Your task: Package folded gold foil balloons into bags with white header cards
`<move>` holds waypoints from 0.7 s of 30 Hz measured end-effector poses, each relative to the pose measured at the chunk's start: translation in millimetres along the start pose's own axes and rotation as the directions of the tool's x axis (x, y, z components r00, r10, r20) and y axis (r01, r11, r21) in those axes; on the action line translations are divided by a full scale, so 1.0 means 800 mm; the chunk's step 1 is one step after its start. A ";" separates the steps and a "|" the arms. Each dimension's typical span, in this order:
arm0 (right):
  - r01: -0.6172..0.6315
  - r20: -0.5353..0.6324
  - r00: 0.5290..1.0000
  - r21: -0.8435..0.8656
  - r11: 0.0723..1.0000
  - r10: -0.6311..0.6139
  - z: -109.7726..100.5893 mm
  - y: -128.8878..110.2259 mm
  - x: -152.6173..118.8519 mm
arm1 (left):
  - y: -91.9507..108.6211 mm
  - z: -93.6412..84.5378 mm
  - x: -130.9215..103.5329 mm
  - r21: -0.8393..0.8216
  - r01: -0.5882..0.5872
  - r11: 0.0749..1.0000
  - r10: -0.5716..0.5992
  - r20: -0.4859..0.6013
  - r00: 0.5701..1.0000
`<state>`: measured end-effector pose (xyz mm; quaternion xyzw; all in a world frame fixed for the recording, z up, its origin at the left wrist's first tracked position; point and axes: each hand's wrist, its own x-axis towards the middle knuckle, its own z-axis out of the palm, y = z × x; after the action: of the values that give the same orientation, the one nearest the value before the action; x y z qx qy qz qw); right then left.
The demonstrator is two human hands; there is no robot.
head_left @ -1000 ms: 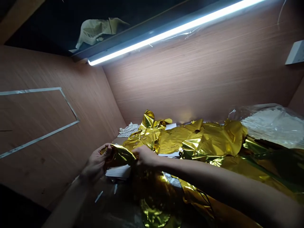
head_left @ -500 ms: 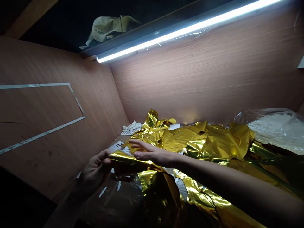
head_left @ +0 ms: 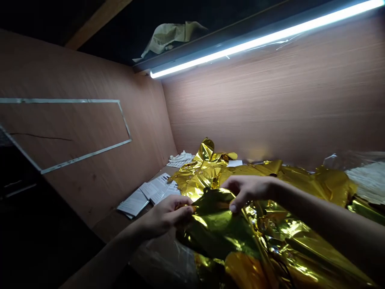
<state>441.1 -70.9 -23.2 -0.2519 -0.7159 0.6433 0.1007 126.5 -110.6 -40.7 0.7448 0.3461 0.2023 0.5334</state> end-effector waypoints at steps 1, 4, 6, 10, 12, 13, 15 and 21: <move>-0.045 -0.025 0.999 -0.066 0.997 0.044 -0.015 -0.003 -0.008 | -0.004 -0.002 0.015 0.046 0.011 0.999 -0.012 0.010 1.000; -0.193 -0.132 0.977 -0.235 0.953 0.165 -0.062 -0.019 -0.017 | -0.021 -0.017 0.071 0.219 -0.040 0.975 0.048 -0.033 0.998; -0.268 -0.184 0.958 -0.291 0.919 0.221 -0.092 -0.033 -0.014 | -0.032 -0.038 0.113 0.271 -0.067 0.960 0.093 -0.085 0.992; -0.323 -0.229 0.937 -0.285 0.903 0.263 -0.139 -0.062 -0.004 | -0.046 -0.096 0.198 0.307 -0.021 0.951 0.061 -0.122 0.991; -0.358 -0.291 0.915 -0.270 0.894 0.278 -0.155 -0.066 0.003 | -0.050 -0.123 0.234 0.325 0.030 0.945 0.014 -0.131 0.991; -0.382 -0.330 0.899 -0.274 0.883 0.287 -0.162 -0.062 0.008 | -0.052 -0.132 0.249 0.339 0.055 0.939 -0.007 -0.142 0.990; -0.440 -0.412 0.860 -0.301 0.846 0.300 -0.174 -0.044 0.018 | -0.055 -0.144 0.273 0.383 0.108 0.917 -0.043 -0.174 0.984; -0.622 -0.598 0.739 -0.428 0.656 0.311 -0.196 0.039 0.039 | -0.063 -0.135 0.298 0.520 0.242 0.819 -0.107 -0.276 0.955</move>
<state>495.2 81.9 -35.5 -0.6005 -0.7407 0.3010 0.0118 200.9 144.1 -66.0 0.8019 0.5170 0.1309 0.2695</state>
